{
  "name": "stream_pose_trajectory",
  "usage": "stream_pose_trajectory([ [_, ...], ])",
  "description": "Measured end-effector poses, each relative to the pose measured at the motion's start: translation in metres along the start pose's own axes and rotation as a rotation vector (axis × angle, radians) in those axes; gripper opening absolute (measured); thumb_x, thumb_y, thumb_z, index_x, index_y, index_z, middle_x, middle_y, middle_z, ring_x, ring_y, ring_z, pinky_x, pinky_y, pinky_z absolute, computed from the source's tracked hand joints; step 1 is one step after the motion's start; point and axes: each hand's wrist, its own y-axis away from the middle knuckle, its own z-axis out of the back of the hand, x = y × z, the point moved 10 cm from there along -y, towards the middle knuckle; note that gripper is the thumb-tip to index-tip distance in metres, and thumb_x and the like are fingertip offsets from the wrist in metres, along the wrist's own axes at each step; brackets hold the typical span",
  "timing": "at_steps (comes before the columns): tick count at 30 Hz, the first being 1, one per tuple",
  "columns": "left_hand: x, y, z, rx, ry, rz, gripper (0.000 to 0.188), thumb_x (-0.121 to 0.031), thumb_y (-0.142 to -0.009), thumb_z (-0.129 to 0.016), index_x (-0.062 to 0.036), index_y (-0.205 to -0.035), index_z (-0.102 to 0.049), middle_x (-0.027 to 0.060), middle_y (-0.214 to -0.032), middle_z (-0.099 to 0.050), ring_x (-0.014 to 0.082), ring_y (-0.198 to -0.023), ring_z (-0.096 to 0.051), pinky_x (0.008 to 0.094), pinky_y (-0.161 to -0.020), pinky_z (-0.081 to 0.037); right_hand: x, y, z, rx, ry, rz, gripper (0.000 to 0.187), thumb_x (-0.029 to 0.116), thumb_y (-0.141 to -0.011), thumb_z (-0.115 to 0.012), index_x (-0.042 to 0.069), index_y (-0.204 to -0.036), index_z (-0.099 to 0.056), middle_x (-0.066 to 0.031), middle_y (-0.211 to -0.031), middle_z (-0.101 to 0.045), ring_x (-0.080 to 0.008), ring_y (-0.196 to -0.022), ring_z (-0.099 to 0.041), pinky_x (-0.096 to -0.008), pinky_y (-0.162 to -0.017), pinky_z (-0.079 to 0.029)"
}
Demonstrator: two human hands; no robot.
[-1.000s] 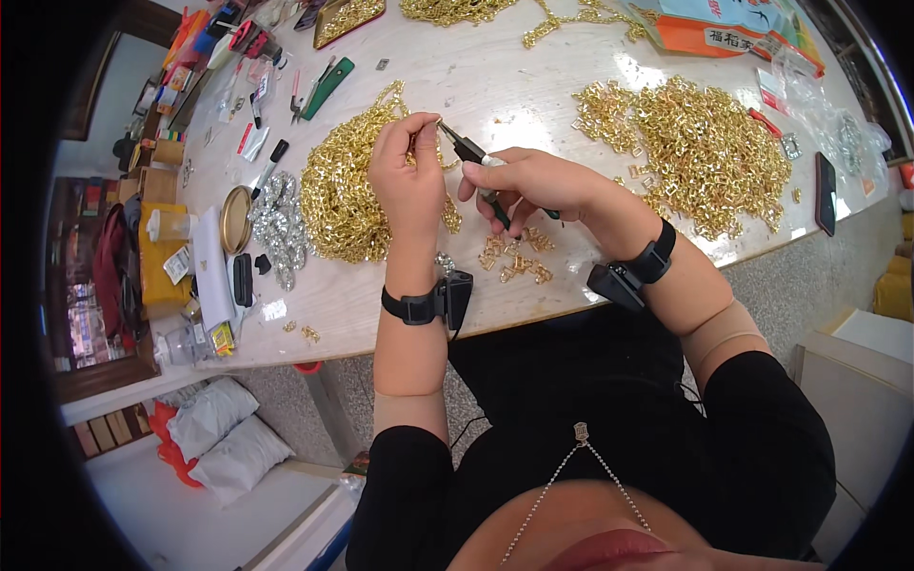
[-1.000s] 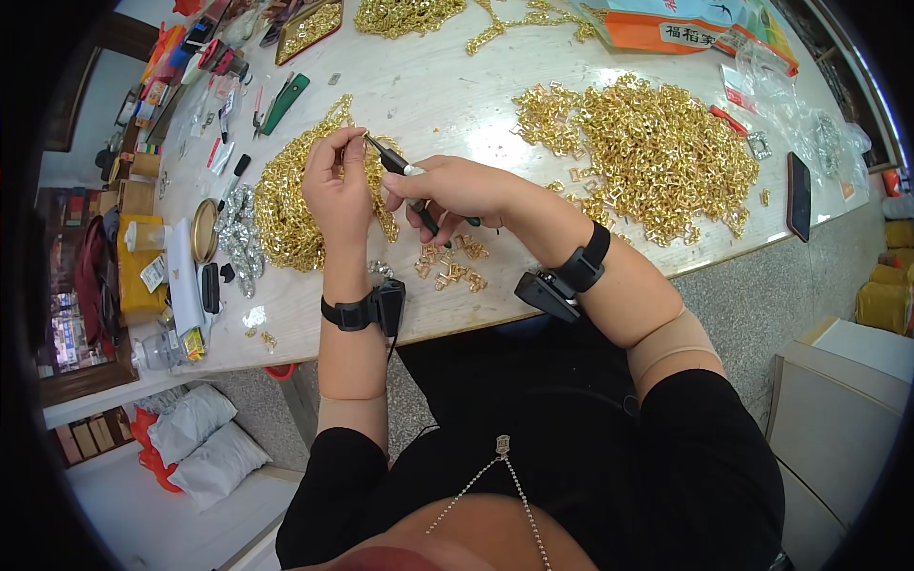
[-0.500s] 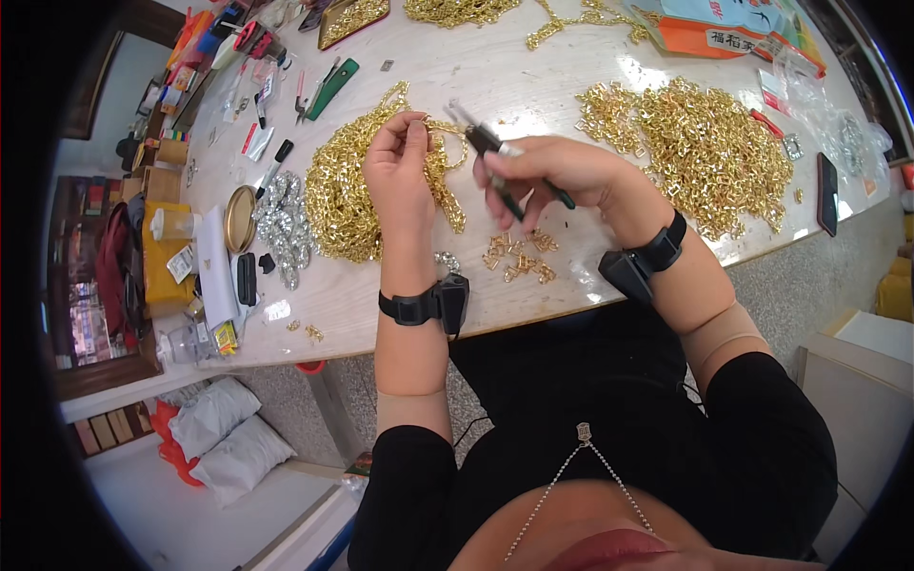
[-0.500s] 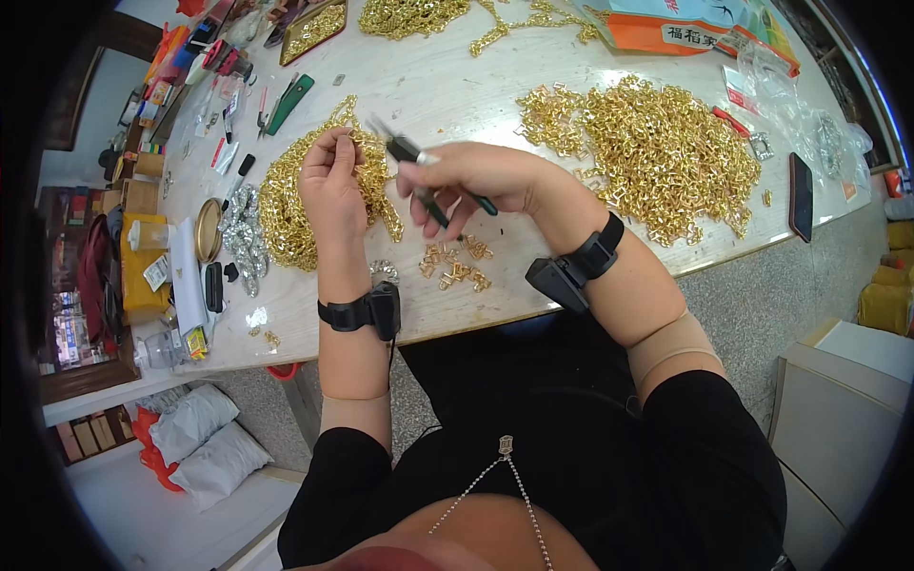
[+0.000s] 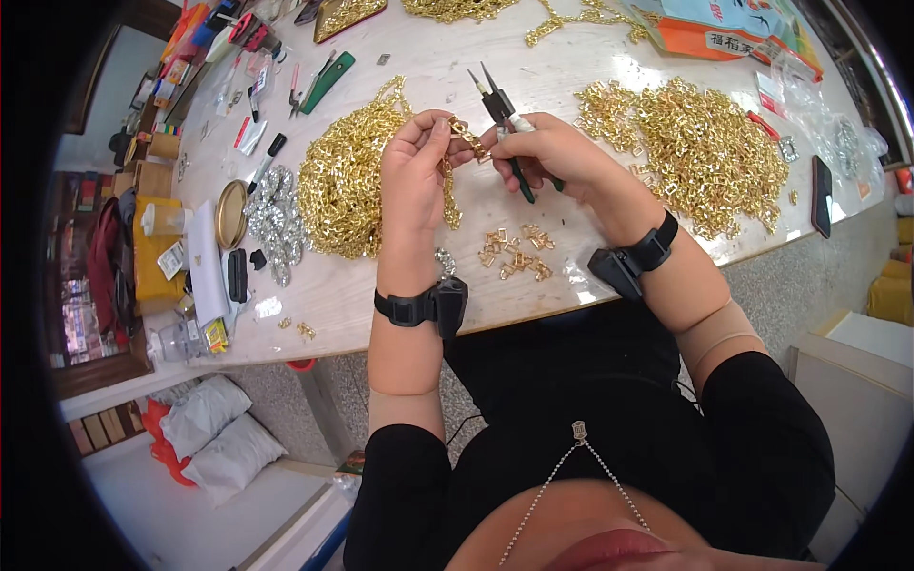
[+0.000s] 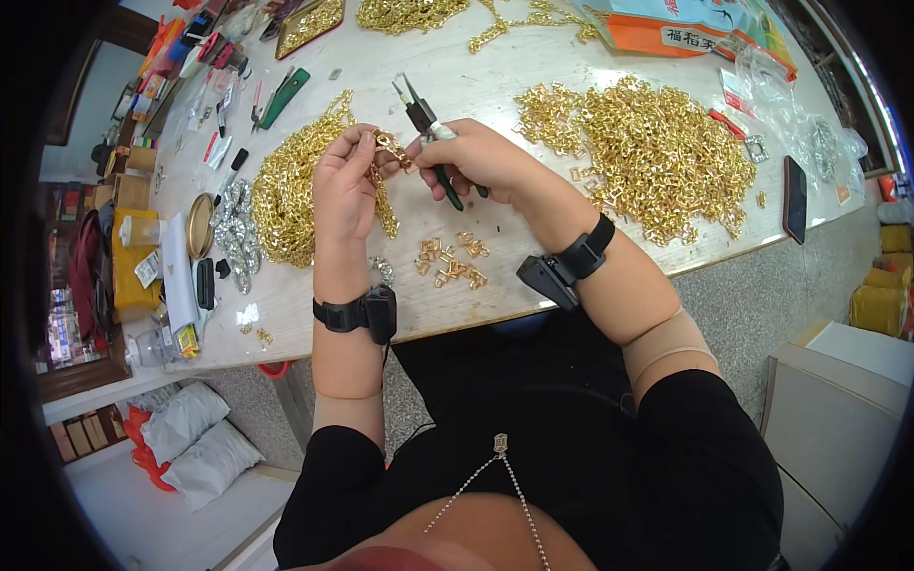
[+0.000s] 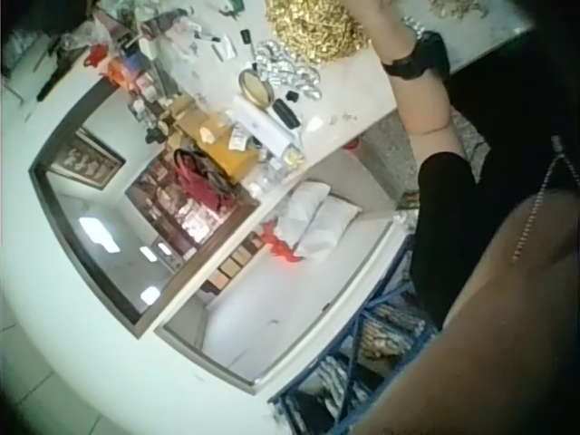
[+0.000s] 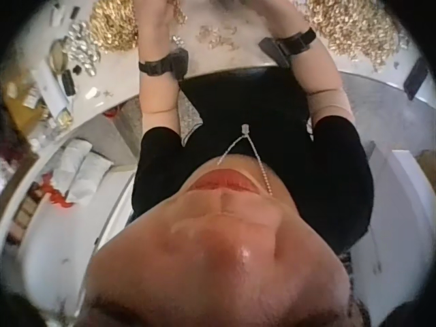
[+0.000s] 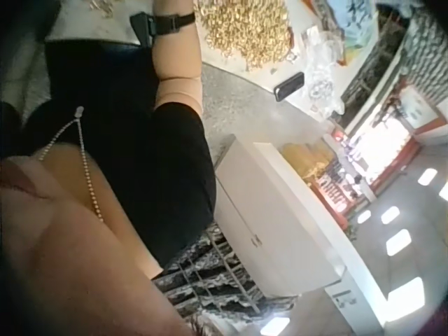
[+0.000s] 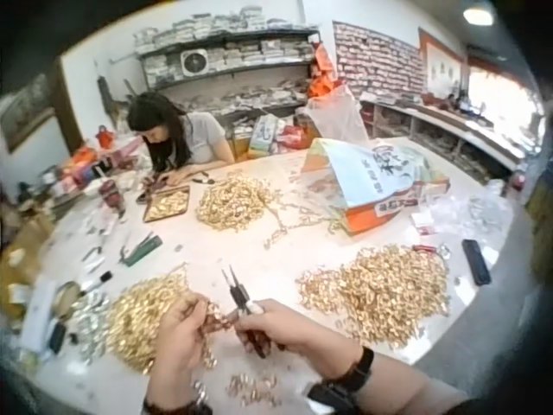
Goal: Assembling individual gold-colored chain links into longer strands using jewelry pliers.
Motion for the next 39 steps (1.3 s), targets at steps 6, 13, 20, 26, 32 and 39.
stream_pose_trajectory([
  [6, 0.001, -0.001, 0.003, -0.021, 0.012, -0.005, 0.014, -0.011, -0.096, -0.057, -0.0008, -0.105, -0.06, 0.0053, -0.086, -0.065, 0.0138, -0.075, -0.065, 0.0276, -0.067, -0.055, 0.0, -0.001, 0.002, -0.018, -0.01, -0.016, 0.02, 0.019, -0.088, -0.063, 0.002, -0.1, -0.063, -0.0011, -0.068, -0.058, -0.0089, -0.055, -0.057, -0.021, -0.043, -0.035],
  [13, 0.002, -0.004, 0.002, 0.018, -0.058, -0.035, 0.013, -0.011, -0.096, -0.058, -0.0026, -0.105, -0.061, 0.0045, -0.088, -0.067, 0.0114, -0.074, -0.063, 0.0246, -0.067, -0.052, 0.011, 0.0, 0.006, -0.031, -0.043, 0.075, 0.019, 0.018, -0.087, -0.069, 0.003, -0.097, -0.063, 0.0009, -0.064, -0.053, -0.0087, -0.05, -0.049, -0.0229, -0.046, -0.035],
  [20, 0.0, -0.003, -0.007, 0.08, -0.19, -0.058, 0.011, -0.01, -0.096, -0.058, -0.0031, -0.104, -0.062, 0.0045, -0.09, -0.067, 0.0087, -0.074, -0.059, 0.0223, -0.067, -0.047, 0.032, 0.008, 0.019, -0.033, -0.145, 0.166, 0.018, 0.016, -0.087, -0.069, 0.003, -0.097, -0.062, 0.0018, -0.062, -0.052, -0.0092, -0.049, -0.047, -0.0224, -0.047, -0.034],
  [26, 0.001, -0.003, -0.005, 0.068, -0.281, -0.06, 0.011, -0.01, -0.095, -0.06, -0.0026, -0.102, -0.064, 0.0047, -0.09, -0.067, 0.0075, -0.074, -0.057, 0.0218, -0.065, -0.045, 0.072, 0.049, 0.082, -0.307, 0.092, 0.336, 0.02, 0.017, -0.088, -0.068, 0.002, -0.1, -0.063, 0.0008, -0.062, -0.053, -0.0078, -0.053, -0.049, -0.0216, -0.047, -0.036],
  [32, 0.002, -0.006, 0.0, 0.037, -0.166, -0.03, 0.012, -0.009, -0.093, -0.063, -0.0013, -0.103, -0.065, 0.0058, -0.091, -0.069, 0.0082, -0.077, -0.059, 0.0208, -0.068, -0.046, 0.08, 0.091, 0.1, -0.679, 0.942, 0.199, 0.023, 0.022, -0.084, -0.071, 0.007, -0.102, -0.068, -0.0015, -0.071, -0.062, -0.0113, -0.06, -0.057, -0.027, -0.055, -0.045],
  [39, 0.001, -0.009, 0.006, 0.033, -0.079, -0.047, 0.013, -0.008, -0.091, -0.065, -0.0009, -0.103, -0.064, 0.0068, -0.093, -0.069, 0.0095, -0.079, -0.06, 0.0218, -0.072, -0.048, -0.005, 0.06, -0.027, 0.027, 1.329, 0.12, 0.024, 0.026, -0.077, -0.073, 0.01, -0.094, -0.07, -0.0107, -0.077, -0.067, -0.0244, -0.071, -0.065, -0.0372, -0.067, -0.049],
])
